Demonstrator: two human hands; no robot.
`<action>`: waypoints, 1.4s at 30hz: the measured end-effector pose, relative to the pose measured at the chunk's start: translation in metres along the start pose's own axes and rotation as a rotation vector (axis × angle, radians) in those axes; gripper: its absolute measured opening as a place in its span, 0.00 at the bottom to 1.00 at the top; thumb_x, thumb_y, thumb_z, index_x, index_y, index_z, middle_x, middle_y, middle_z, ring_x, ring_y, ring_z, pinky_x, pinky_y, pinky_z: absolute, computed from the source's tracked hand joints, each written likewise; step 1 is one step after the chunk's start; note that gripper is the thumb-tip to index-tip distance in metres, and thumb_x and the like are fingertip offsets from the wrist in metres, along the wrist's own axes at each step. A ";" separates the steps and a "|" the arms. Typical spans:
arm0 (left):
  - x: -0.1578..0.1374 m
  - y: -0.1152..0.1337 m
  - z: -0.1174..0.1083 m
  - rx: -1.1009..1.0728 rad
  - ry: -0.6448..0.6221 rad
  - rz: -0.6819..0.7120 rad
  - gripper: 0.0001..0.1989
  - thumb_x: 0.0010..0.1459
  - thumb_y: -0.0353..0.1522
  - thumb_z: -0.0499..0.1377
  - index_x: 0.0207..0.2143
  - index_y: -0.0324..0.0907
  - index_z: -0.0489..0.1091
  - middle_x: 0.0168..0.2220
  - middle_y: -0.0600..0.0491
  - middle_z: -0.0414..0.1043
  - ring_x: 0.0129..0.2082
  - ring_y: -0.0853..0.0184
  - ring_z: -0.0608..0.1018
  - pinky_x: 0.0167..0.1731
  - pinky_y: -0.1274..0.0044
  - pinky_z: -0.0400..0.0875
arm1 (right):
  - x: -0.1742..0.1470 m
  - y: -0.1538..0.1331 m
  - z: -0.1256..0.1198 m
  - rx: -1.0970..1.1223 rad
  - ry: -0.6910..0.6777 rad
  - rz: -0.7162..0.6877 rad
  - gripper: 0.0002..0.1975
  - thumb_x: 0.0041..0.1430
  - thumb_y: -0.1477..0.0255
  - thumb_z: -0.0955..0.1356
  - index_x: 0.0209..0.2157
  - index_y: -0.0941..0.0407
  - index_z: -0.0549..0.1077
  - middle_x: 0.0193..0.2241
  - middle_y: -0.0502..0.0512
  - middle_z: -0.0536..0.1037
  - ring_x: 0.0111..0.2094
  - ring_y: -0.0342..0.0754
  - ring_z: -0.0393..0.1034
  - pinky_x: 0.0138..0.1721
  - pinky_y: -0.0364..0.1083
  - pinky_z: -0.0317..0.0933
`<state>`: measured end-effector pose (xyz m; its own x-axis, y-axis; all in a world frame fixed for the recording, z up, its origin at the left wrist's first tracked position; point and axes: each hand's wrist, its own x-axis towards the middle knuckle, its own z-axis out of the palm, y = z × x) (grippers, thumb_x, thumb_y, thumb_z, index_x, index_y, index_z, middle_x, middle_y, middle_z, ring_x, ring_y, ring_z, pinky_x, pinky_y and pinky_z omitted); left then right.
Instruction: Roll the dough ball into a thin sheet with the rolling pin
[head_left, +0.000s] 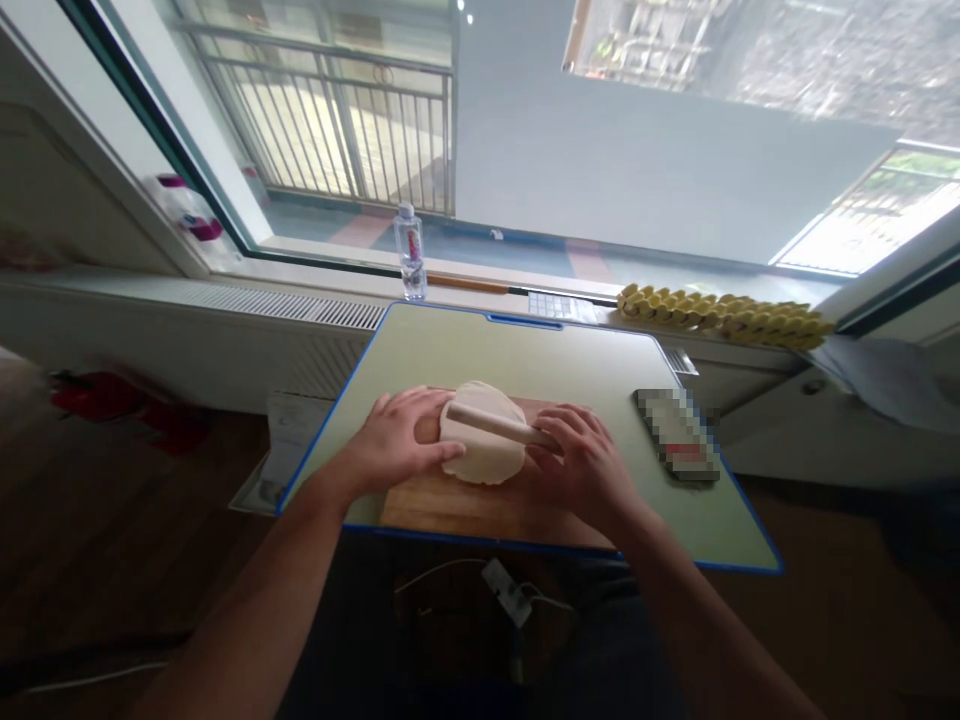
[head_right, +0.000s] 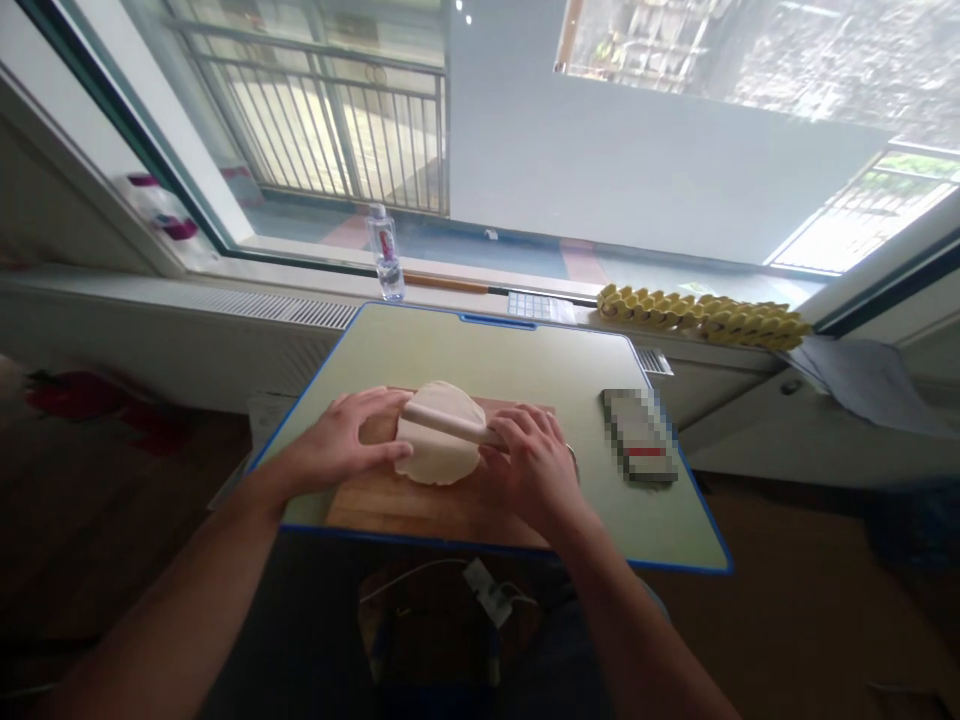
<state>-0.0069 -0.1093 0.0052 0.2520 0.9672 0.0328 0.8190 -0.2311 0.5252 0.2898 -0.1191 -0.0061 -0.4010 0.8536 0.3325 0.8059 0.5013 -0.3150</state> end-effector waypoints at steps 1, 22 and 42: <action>0.007 0.002 -0.001 -0.048 0.058 -0.005 0.31 0.65 0.49 0.59 0.66 0.48 0.71 0.68 0.49 0.71 0.70 0.56 0.69 0.72 0.63 0.58 | 0.005 -0.003 0.002 -0.007 -0.011 -0.004 0.11 0.70 0.66 0.70 0.51 0.51 0.79 0.56 0.58 0.81 0.59 0.58 0.69 0.62 0.57 0.62; 0.124 0.019 0.025 0.272 -0.123 -0.015 0.32 0.75 0.50 0.42 0.75 0.49 0.57 0.77 0.46 0.55 0.75 0.52 0.58 0.73 0.47 0.48 | 0.049 0.004 0.019 -0.327 -0.294 0.383 0.30 0.77 0.56 0.55 0.73 0.51 0.64 0.72 0.58 0.65 0.71 0.60 0.57 0.68 0.60 0.56; 0.083 0.019 0.032 0.348 -0.122 -0.030 0.33 0.75 0.52 0.39 0.76 0.55 0.55 0.79 0.49 0.49 0.76 0.50 0.56 0.73 0.46 0.48 | 0.005 -0.026 0.025 -0.341 -0.162 0.386 0.32 0.78 0.56 0.55 0.72 0.58 0.65 0.72 0.61 0.65 0.74 0.62 0.53 0.71 0.63 0.50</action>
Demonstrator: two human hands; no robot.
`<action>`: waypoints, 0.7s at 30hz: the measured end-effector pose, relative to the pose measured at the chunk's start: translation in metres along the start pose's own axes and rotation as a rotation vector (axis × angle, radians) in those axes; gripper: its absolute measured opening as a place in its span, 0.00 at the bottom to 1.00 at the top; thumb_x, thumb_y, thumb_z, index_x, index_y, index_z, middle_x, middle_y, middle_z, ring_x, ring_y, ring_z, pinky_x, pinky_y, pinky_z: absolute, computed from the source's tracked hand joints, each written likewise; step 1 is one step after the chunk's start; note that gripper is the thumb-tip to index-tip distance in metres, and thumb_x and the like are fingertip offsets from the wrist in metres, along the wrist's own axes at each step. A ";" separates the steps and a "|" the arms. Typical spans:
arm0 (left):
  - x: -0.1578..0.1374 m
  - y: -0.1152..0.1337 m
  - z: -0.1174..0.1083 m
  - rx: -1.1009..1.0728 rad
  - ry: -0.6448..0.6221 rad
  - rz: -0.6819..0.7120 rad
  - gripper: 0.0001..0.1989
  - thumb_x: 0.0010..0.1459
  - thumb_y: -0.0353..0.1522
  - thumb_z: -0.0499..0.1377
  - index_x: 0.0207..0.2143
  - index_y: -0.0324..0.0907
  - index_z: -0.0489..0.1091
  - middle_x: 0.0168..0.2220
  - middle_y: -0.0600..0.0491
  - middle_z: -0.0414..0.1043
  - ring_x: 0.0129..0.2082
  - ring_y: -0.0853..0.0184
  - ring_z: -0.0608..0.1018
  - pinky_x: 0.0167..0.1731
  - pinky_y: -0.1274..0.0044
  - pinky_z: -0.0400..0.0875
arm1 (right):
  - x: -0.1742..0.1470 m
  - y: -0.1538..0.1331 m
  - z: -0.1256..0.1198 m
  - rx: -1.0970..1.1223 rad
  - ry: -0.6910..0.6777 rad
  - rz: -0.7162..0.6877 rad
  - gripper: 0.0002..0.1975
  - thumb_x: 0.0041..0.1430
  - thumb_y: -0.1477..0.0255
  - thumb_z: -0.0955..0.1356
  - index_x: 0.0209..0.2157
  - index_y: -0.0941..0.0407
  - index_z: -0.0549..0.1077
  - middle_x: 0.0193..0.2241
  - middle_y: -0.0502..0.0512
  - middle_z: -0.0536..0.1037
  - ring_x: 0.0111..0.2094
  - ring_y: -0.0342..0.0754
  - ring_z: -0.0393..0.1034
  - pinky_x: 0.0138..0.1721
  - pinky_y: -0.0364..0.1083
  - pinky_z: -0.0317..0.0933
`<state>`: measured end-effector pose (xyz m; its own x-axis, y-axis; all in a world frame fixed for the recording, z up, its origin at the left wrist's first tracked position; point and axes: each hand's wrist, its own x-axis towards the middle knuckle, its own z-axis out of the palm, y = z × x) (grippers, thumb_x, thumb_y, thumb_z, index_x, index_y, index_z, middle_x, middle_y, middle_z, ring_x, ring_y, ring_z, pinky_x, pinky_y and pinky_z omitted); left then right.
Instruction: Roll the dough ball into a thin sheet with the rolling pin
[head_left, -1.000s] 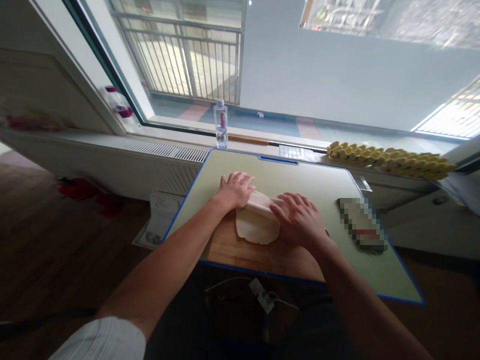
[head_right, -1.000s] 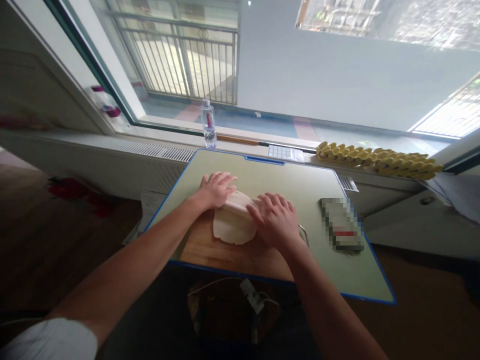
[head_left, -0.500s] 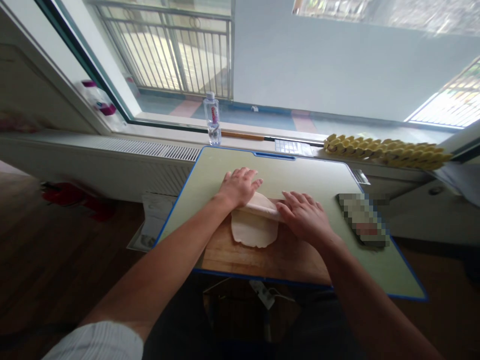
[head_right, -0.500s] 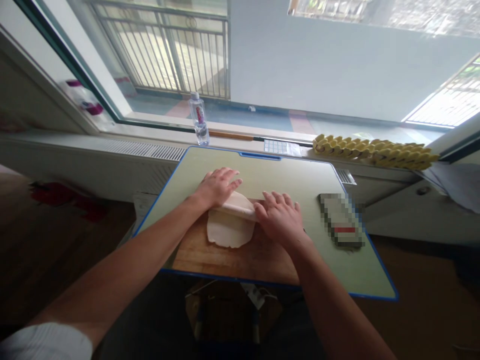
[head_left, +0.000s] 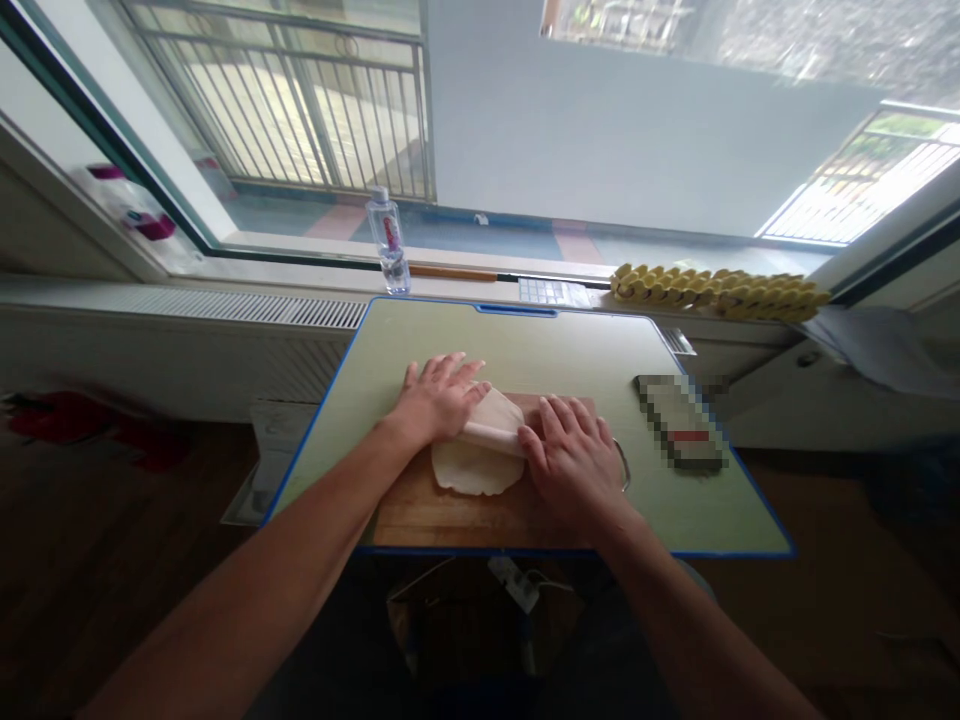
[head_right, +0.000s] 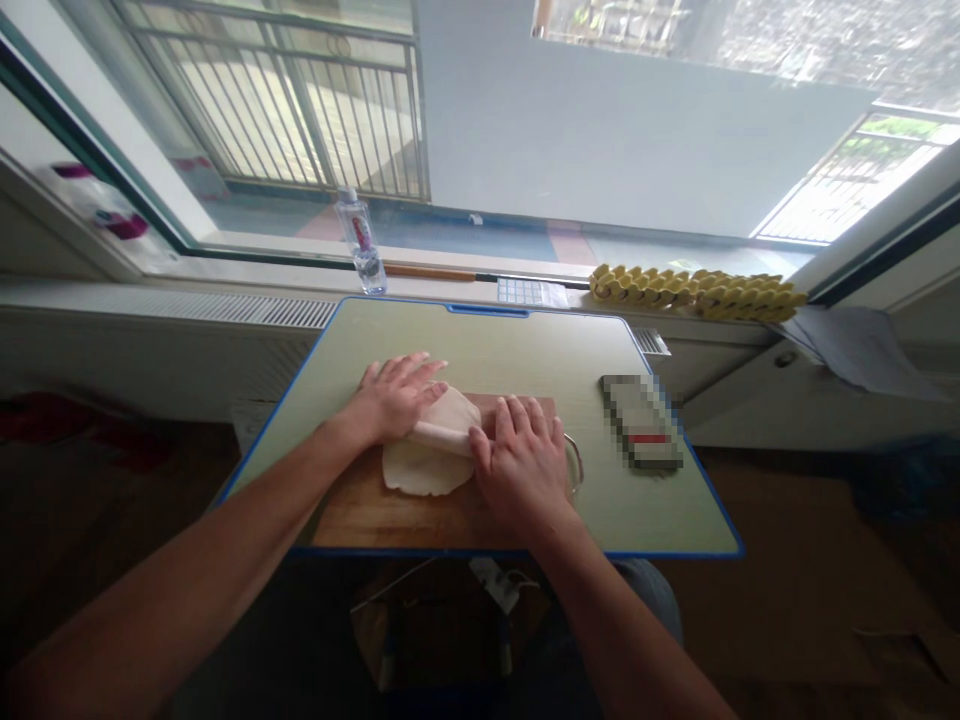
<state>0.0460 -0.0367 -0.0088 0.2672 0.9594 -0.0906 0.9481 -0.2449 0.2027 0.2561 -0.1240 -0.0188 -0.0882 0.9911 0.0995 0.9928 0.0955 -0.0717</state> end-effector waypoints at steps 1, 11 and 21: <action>-0.003 0.000 0.001 -0.001 0.003 -0.003 0.33 0.75 0.52 0.38 0.76 0.55 0.54 0.79 0.49 0.49 0.76 0.51 0.56 0.73 0.46 0.48 | -0.002 -0.001 0.000 0.000 0.004 -0.002 0.32 0.78 0.55 0.55 0.72 0.58 0.65 0.72 0.61 0.65 0.74 0.63 0.53 0.71 0.64 0.50; -0.058 0.006 0.011 0.056 0.169 -0.027 0.30 0.75 0.46 0.44 0.75 0.53 0.60 0.76 0.48 0.57 0.74 0.52 0.61 0.73 0.48 0.50 | -0.047 -0.013 0.000 0.047 0.068 -0.041 0.32 0.78 0.57 0.55 0.72 0.62 0.64 0.72 0.64 0.65 0.73 0.64 0.55 0.70 0.64 0.51; -0.049 0.005 0.011 0.024 0.175 -0.053 0.30 0.75 0.46 0.43 0.74 0.54 0.60 0.76 0.48 0.57 0.74 0.51 0.61 0.72 0.47 0.50 | -0.029 -0.015 -0.001 0.017 0.068 -0.026 0.33 0.79 0.56 0.53 0.72 0.61 0.65 0.72 0.64 0.65 0.74 0.64 0.53 0.71 0.67 0.46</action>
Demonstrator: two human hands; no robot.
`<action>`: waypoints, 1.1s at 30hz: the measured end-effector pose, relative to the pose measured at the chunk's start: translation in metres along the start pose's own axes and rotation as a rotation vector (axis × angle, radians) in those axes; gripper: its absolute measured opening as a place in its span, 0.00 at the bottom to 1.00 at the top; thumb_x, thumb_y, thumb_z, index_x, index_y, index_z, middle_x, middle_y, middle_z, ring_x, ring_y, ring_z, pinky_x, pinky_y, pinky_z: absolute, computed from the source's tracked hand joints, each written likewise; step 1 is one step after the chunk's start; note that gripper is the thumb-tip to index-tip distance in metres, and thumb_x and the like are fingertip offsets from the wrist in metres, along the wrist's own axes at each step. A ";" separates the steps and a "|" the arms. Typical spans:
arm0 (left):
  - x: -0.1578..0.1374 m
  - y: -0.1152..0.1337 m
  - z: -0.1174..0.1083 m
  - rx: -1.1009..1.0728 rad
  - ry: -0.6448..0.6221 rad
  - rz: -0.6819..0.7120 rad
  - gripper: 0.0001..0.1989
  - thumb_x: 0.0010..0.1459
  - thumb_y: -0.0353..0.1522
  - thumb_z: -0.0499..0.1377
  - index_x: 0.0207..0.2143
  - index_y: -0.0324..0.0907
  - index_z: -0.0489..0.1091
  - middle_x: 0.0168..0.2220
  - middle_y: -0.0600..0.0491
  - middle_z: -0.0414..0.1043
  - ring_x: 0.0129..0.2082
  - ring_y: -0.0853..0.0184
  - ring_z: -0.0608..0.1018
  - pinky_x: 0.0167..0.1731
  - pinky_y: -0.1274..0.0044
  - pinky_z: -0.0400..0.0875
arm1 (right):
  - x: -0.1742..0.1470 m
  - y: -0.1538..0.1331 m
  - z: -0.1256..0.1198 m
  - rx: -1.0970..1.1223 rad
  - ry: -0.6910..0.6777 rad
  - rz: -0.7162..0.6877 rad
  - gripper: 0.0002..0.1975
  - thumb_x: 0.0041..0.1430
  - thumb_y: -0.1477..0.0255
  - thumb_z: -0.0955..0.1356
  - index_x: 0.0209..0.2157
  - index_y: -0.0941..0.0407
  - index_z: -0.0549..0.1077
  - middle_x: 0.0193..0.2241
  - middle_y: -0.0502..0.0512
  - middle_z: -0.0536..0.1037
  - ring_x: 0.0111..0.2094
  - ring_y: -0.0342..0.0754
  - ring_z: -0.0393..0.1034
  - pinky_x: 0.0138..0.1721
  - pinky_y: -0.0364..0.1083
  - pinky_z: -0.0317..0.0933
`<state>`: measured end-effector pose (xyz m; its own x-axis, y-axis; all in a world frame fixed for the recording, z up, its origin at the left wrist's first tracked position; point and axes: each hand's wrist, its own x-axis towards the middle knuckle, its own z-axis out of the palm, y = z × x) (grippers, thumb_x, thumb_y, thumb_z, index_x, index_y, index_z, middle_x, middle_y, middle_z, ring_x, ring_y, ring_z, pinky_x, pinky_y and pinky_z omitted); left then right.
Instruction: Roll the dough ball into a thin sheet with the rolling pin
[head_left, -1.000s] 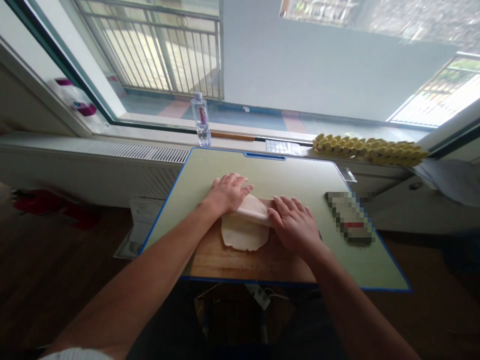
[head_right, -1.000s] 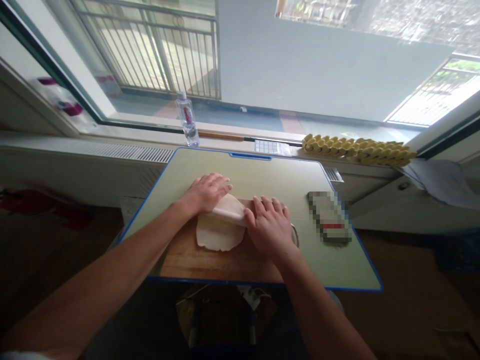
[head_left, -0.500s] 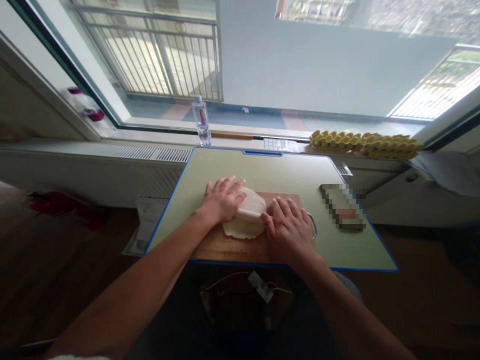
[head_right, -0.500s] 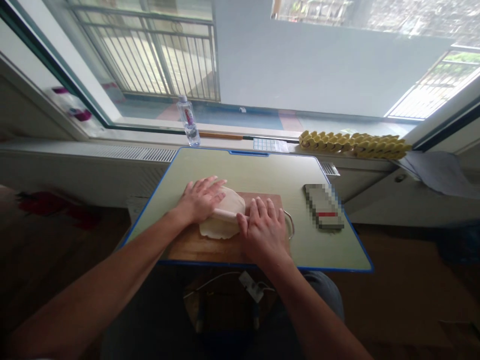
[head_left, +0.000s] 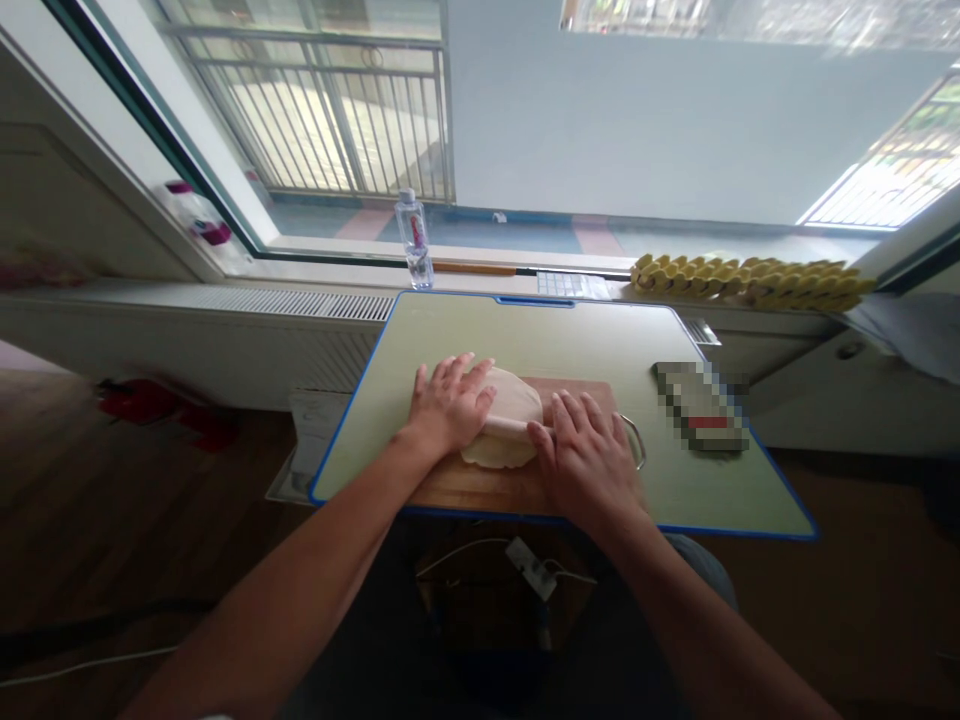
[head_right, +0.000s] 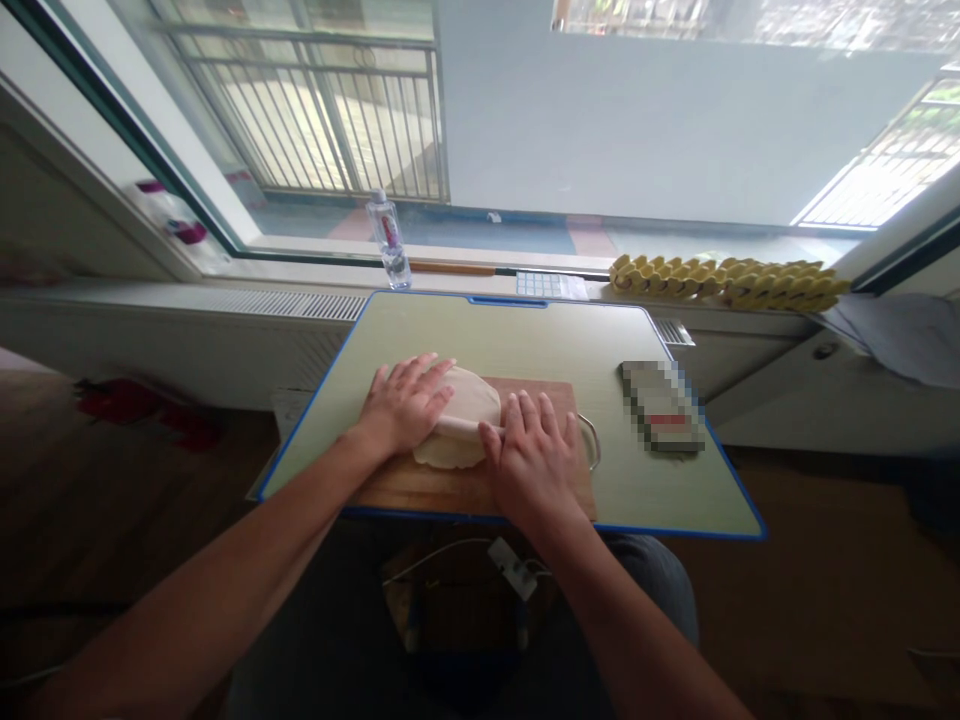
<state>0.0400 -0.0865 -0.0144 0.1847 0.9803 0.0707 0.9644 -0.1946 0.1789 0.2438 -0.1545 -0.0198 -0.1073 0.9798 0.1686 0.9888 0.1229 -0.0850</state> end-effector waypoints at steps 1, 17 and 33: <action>0.008 -0.001 0.000 -0.015 -0.024 -0.003 0.31 0.75 0.47 0.43 0.75 0.55 0.59 0.77 0.48 0.56 0.74 0.51 0.60 0.72 0.47 0.50 | 0.008 0.002 0.000 -0.010 -0.004 -0.009 0.33 0.79 0.56 0.53 0.71 0.61 0.66 0.72 0.64 0.65 0.74 0.65 0.53 0.71 0.67 0.45; 0.084 -0.005 0.000 -0.088 -0.179 -0.048 0.34 0.73 0.51 0.42 0.75 0.50 0.56 0.77 0.44 0.53 0.74 0.48 0.60 0.71 0.47 0.53 | 0.094 0.019 0.001 0.066 -0.227 0.123 0.39 0.75 0.50 0.54 0.75 0.61 0.58 0.75 0.64 0.60 0.73 0.66 0.53 0.70 0.67 0.50; -0.030 0.009 -0.006 0.000 -0.017 0.004 0.31 0.74 0.46 0.43 0.75 0.51 0.58 0.77 0.51 0.54 0.76 0.52 0.57 0.74 0.50 0.47 | -0.011 0.000 -0.007 0.013 -0.045 -0.031 0.33 0.78 0.56 0.55 0.71 0.63 0.65 0.72 0.67 0.65 0.73 0.63 0.54 0.70 0.63 0.49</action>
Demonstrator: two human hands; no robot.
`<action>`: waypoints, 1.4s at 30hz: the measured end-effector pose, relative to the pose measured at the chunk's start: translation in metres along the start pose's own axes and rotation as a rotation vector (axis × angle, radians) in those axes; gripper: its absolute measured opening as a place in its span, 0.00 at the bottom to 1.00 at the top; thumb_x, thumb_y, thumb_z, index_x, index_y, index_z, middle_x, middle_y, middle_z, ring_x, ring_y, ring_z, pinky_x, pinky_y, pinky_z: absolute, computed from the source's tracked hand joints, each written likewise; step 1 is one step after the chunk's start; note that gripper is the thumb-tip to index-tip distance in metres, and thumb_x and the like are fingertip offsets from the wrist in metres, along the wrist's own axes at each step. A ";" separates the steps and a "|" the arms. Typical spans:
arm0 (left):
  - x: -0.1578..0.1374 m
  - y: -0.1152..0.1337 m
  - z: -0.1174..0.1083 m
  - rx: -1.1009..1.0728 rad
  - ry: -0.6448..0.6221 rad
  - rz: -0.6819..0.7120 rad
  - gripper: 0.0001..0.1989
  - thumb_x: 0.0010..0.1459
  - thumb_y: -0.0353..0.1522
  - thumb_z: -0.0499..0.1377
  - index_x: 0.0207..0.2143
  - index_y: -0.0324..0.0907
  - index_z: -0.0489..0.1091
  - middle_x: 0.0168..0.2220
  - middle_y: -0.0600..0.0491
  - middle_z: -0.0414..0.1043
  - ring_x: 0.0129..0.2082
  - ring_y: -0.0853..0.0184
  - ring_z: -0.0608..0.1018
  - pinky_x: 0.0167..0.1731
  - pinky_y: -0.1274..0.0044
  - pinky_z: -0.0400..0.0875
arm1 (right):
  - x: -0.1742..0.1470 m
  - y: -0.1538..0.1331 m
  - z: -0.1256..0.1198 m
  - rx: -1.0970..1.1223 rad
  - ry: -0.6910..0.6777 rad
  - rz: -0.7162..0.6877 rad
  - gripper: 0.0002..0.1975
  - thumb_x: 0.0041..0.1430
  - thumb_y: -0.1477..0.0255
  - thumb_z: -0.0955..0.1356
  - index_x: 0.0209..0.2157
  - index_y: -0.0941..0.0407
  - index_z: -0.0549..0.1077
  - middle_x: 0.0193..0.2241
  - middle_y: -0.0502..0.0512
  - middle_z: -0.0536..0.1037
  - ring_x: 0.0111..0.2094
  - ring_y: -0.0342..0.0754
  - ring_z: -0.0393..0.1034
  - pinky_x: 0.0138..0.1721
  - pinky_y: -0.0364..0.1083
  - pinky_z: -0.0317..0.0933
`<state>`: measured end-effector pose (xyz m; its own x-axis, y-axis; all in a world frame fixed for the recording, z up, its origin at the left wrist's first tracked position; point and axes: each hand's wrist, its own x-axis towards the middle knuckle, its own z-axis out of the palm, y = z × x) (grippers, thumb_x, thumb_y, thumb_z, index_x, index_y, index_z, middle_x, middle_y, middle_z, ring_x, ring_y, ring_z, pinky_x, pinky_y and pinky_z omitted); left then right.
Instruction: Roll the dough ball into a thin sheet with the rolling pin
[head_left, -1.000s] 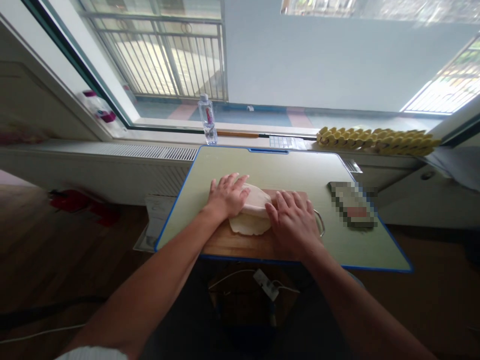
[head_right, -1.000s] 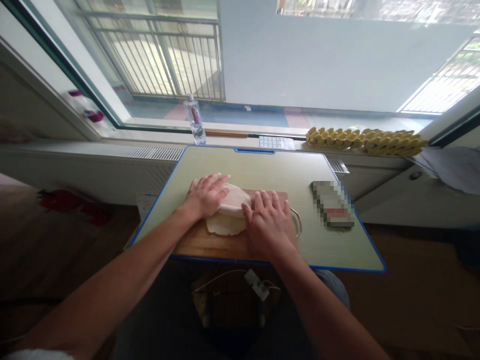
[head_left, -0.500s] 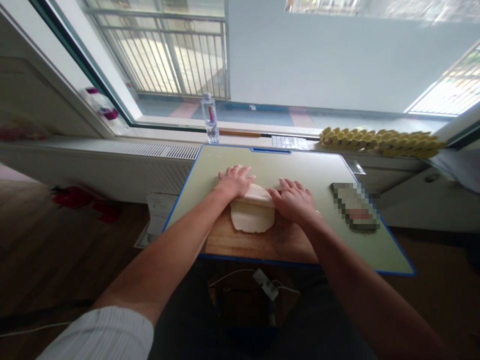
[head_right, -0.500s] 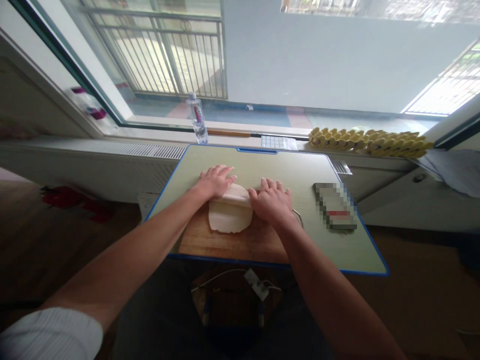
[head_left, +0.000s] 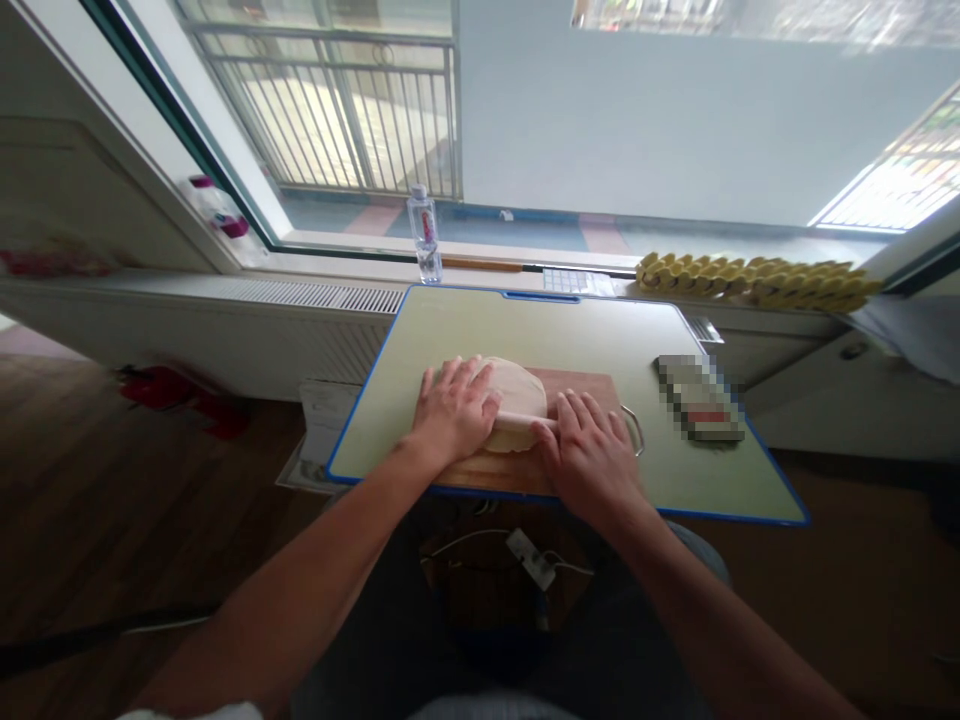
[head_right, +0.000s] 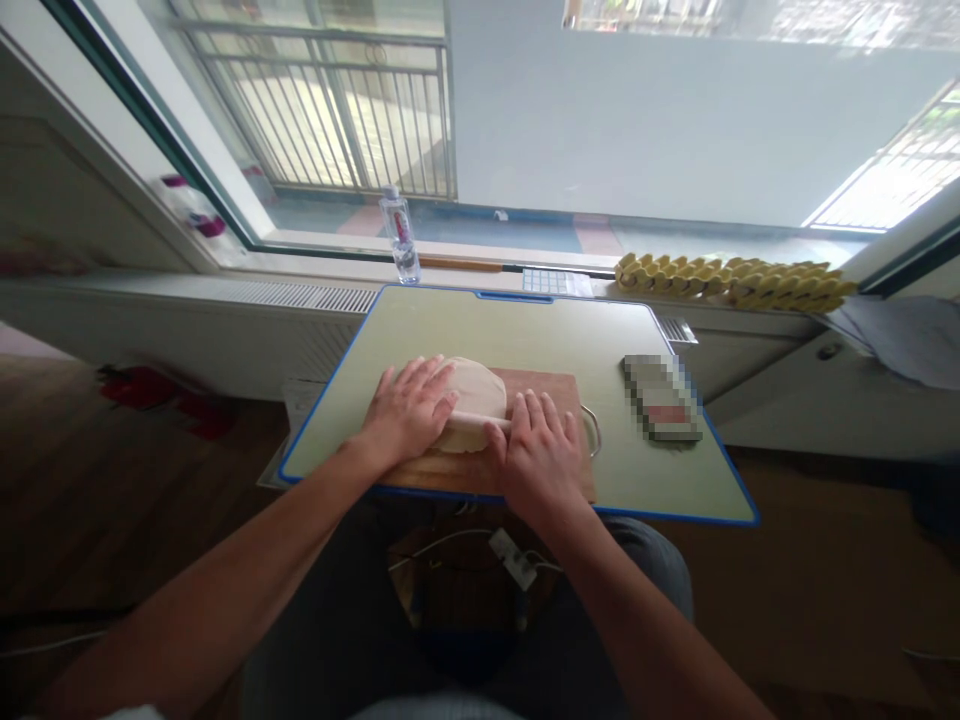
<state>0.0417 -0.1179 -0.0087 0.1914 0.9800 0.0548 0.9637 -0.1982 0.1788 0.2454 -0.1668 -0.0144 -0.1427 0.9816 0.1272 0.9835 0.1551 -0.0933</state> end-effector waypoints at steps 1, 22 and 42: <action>-0.007 0.001 0.000 0.003 0.015 0.010 0.31 0.74 0.45 0.43 0.75 0.50 0.58 0.77 0.51 0.55 0.76 0.51 0.57 0.74 0.50 0.48 | -0.006 -0.001 0.001 0.006 0.009 -0.002 0.33 0.78 0.56 0.55 0.71 0.63 0.65 0.72 0.66 0.64 0.74 0.63 0.54 0.70 0.63 0.49; -0.041 -0.006 -0.008 -0.145 0.083 -0.016 0.28 0.76 0.46 0.43 0.69 0.49 0.67 0.73 0.51 0.65 0.74 0.57 0.64 0.73 0.55 0.53 | -0.037 0.015 0.001 0.223 0.023 -0.177 0.19 0.73 0.68 0.64 0.61 0.51 0.75 0.67 0.53 0.73 0.75 0.62 0.50 0.74 0.69 0.40; 0.087 -0.011 0.002 -0.841 -0.145 0.086 0.27 0.51 0.29 0.60 0.54 0.41 0.81 0.42 0.50 0.86 0.42 0.61 0.85 0.44 0.73 0.79 | -0.009 0.094 0.004 0.297 0.147 -0.101 0.15 0.70 0.68 0.67 0.55 0.49 0.78 0.60 0.54 0.79 0.67 0.63 0.63 0.67 0.66 0.55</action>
<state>0.0478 -0.0303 -0.0082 0.3345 0.9423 -0.0147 0.4971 -0.1632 0.8522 0.3388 -0.1604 -0.0278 -0.1985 0.9364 0.2893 0.8867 0.2973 -0.3541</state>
